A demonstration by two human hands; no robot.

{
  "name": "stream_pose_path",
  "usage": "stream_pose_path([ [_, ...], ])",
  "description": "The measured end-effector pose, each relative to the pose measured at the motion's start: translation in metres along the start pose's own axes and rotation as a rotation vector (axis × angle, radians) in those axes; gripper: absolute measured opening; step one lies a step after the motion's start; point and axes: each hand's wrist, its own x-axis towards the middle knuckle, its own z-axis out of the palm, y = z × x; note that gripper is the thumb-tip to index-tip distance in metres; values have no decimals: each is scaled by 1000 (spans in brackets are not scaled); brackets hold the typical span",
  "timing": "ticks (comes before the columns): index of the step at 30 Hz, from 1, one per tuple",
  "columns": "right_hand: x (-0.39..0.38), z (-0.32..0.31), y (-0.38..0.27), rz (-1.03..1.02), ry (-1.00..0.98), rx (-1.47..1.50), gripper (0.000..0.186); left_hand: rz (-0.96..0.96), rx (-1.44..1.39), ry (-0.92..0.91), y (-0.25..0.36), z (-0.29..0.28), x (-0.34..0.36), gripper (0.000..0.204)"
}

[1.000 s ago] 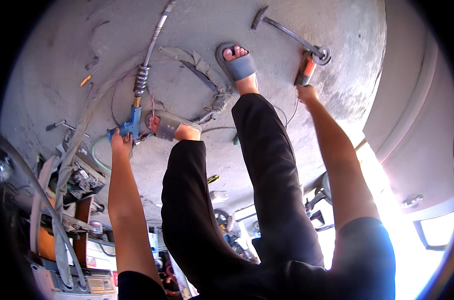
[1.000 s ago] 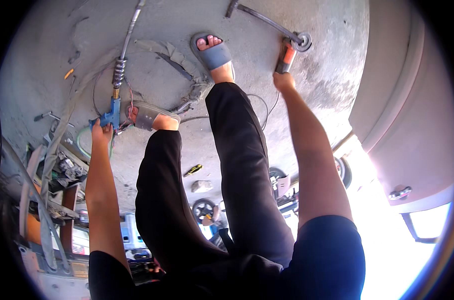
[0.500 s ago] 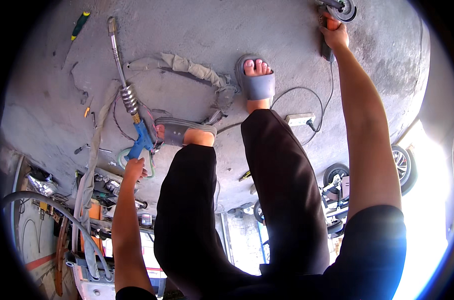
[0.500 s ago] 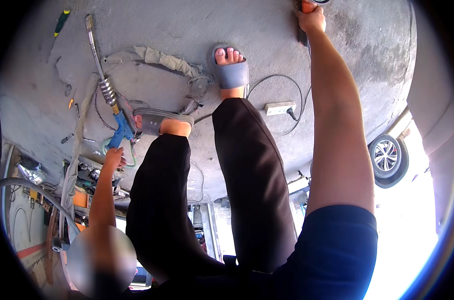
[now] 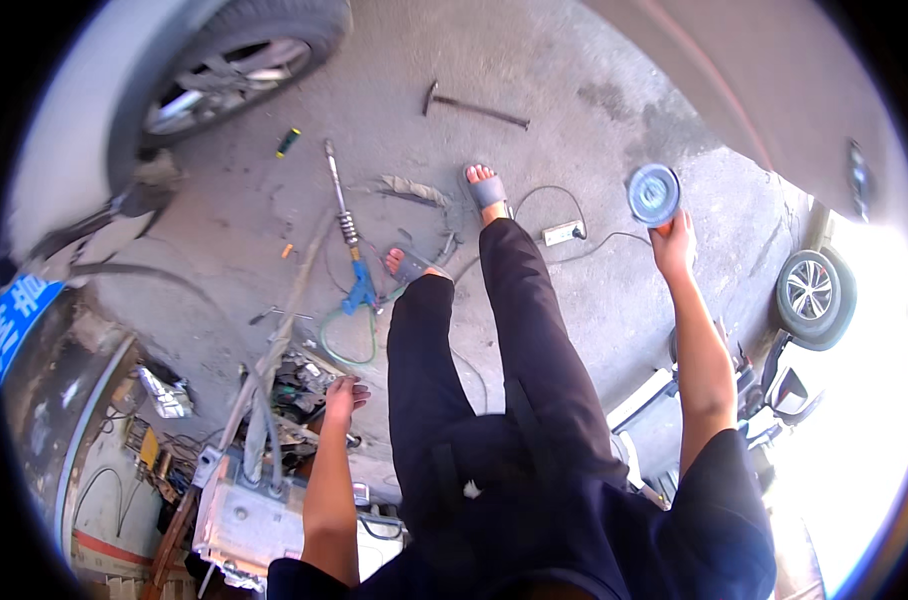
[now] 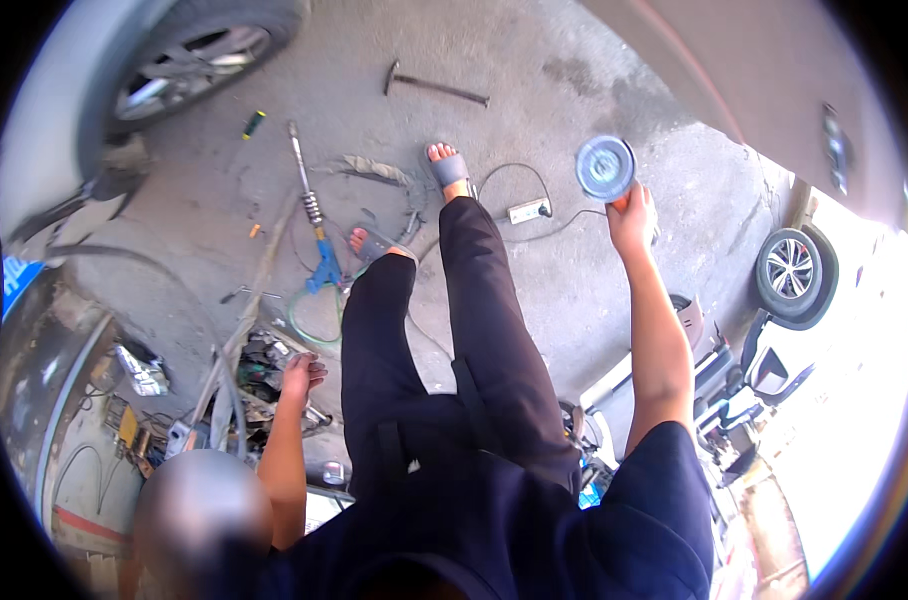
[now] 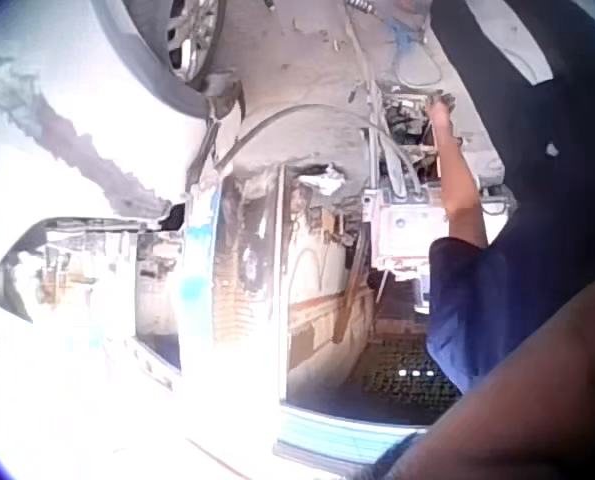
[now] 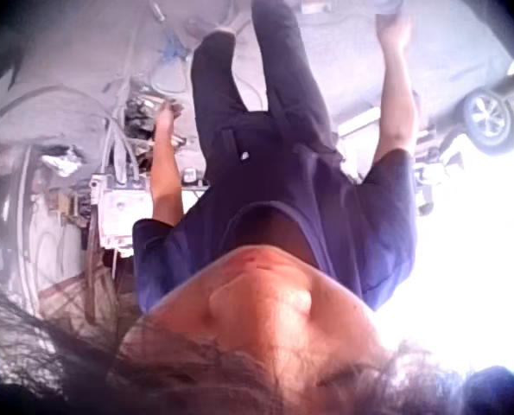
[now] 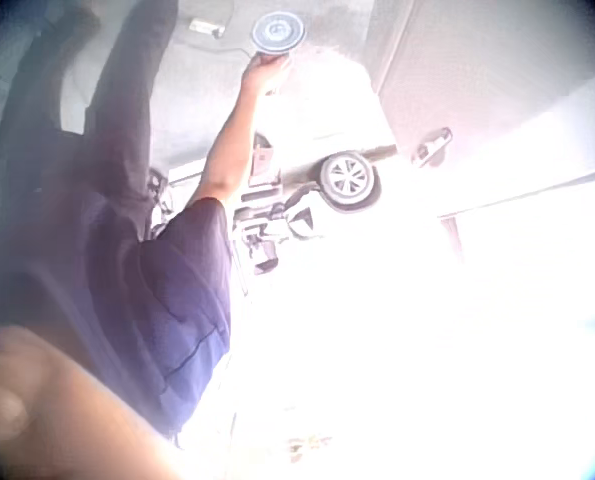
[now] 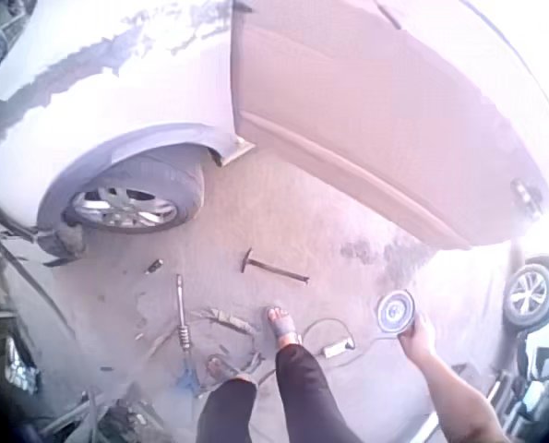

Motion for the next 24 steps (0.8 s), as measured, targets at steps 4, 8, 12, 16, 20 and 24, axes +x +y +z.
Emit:
stream_pose_path([
  [4, -84, -186, -35, 179, 155, 797, 42, 260, -432, -20, 11, -30, -92, 23],
  [8, -170, -393, -64, -19, 614, 950, 51, 371, -334, -233, 82, 37, -160, 39],
  [12, -208, -523, -102, -682, 741, 1546, 49, 188, -48, -728, 125, 197, -312, 92],
  [16, -286, -597, -89, -901, 944, 1779, 31, -82, -187, -1215, 143, 338, -447, 114],
  [20, -382, -604, -76, -814, 996, 1977, 26, -164, -1019, -1305, 181, 388, -516, 78],
  [24, -441, -580, -25, -825, 1181, 1719, 51, -86, -961, -1132, 177, 379, -508, 41],
])
